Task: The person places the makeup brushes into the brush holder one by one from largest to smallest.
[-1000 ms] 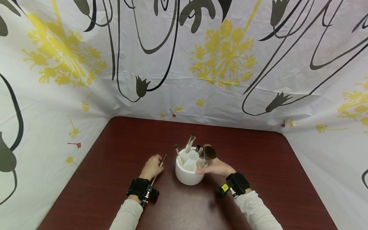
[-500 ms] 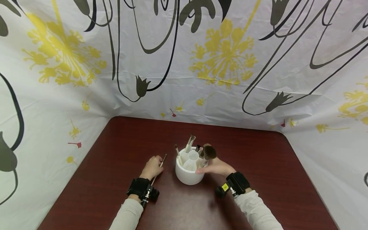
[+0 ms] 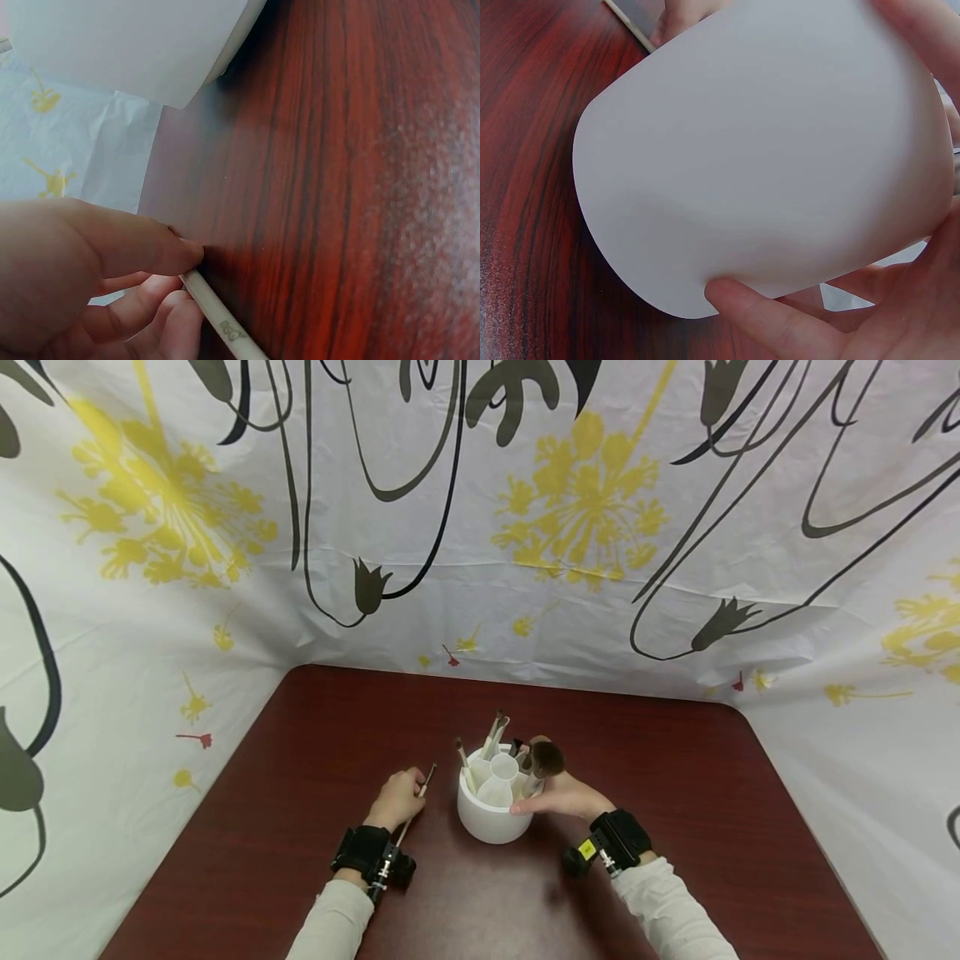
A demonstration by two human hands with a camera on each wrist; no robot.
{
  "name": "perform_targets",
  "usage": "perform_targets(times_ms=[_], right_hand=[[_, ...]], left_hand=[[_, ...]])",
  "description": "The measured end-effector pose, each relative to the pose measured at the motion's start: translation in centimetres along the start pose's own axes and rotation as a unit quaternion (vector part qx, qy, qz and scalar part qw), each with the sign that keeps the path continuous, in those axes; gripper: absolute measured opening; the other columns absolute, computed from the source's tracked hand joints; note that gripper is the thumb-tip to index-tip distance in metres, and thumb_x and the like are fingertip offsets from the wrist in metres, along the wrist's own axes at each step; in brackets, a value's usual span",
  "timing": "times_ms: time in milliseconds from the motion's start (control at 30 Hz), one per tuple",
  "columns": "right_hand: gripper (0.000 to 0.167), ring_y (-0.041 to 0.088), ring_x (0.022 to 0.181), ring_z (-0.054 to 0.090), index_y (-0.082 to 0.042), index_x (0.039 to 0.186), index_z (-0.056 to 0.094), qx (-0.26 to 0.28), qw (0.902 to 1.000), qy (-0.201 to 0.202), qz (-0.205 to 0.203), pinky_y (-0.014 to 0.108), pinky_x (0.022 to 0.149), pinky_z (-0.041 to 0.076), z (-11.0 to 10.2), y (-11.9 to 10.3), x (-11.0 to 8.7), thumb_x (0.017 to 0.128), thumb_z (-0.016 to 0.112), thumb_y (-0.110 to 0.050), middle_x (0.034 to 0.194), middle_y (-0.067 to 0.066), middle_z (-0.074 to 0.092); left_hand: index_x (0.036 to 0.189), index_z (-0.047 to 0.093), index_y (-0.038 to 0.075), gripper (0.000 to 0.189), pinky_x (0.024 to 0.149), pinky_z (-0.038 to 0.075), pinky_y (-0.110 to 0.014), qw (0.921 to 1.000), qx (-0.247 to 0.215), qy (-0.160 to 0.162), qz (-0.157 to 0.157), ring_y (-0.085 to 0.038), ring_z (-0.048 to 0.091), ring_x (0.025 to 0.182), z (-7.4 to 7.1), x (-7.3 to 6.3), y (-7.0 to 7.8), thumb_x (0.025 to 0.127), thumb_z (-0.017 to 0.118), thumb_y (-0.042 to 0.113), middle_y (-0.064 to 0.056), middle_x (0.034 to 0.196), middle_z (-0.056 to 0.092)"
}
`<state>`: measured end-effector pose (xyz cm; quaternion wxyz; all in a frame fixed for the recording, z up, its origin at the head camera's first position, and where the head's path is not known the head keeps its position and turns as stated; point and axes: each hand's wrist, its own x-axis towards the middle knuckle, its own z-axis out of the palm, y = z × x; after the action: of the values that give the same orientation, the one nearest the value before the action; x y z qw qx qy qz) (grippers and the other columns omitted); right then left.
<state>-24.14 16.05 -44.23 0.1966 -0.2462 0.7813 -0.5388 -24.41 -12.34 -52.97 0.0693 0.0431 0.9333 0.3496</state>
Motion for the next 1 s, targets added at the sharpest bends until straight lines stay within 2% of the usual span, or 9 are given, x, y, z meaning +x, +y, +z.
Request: perform_targets(times_ms=[233, 367, 533, 1000], right_hand=[[0.082, 0.021, 0.089, 0.050, 0.001, 0.132, 0.021, 0.003, 0.9999, -0.011, 0.001, 0.036, 0.077, 0.043, -0.2, 0.0, 0.1, 0.070, 0.074, -0.005, 0.100, 0.019, 0.052], [0.084, 0.024, 0.094, 0.049, 0.002, 0.133, 0.020, 0.003, 0.9999, -0.009, 0.003, 0.037, 0.080, 0.042, -0.2, 0.0, 0.1, 0.070, 0.074, -0.006, 0.111, 0.021, 0.048], [0.085, 0.030, 0.112, 0.040, 0.001, 0.134, 0.020, 0.000, 1.0000, -0.002, 0.008, 0.040, 0.091, 0.036, -0.3, -0.1, 0.1, 0.069, 0.075, -0.007, 0.136, 0.022, 0.031], [0.085, 0.032, 0.121, 0.034, 0.002, 0.135, 0.019, 0.001, 0.9998, -0.002, 0.019, 0.042, 0.096, 0.031, -0.1, -0.4, 0.0, 0.070, 0.074, -0.006, 0.141, 0.023, 0.025]], left_hand=[[0.106, 0.056, -0.003, 0.023, 0.058, 0.046, -0.030, 1.0000, -0.004, 0.001, 0.008, -0.021, 0.056, 0.074, -0.3, -0.1, 0.3, 0.082, 0.057, -0.002, -0.009, 0.086, 0.056], [0.106, 0.056, -0.003, 0.024, 0.059, 0.045, -0.030, 0.9995, -0.016, 0.017, 0.019, -0.021, 0.055, 0.075, -0.6, -0.2, 0.6, 0.083, 0.057, -0.002, -0.010, 0.087, 0.055], [0.109, 0.055, -0.001, 0.025, 0.058, 0.046, -0.029, 0.9983, -0.036, 0.036, 0.028, -0.022, 0.057, 0.078, -1.3, -0.2, 1.3, 0.084, 0.055, 0.000, -0.012, 0.092, 0.056], [0.108, 0.053, -0.001, 0.026, 0.067, 0.051, -0.034, 0.9899, -0.074, 0.095, 0.074, -0.025, 0.061, 0.081, -4.2, -0.4, 4.6, 0.082, 0.057, 0.002, -0.012, 0.092, 0.058]])
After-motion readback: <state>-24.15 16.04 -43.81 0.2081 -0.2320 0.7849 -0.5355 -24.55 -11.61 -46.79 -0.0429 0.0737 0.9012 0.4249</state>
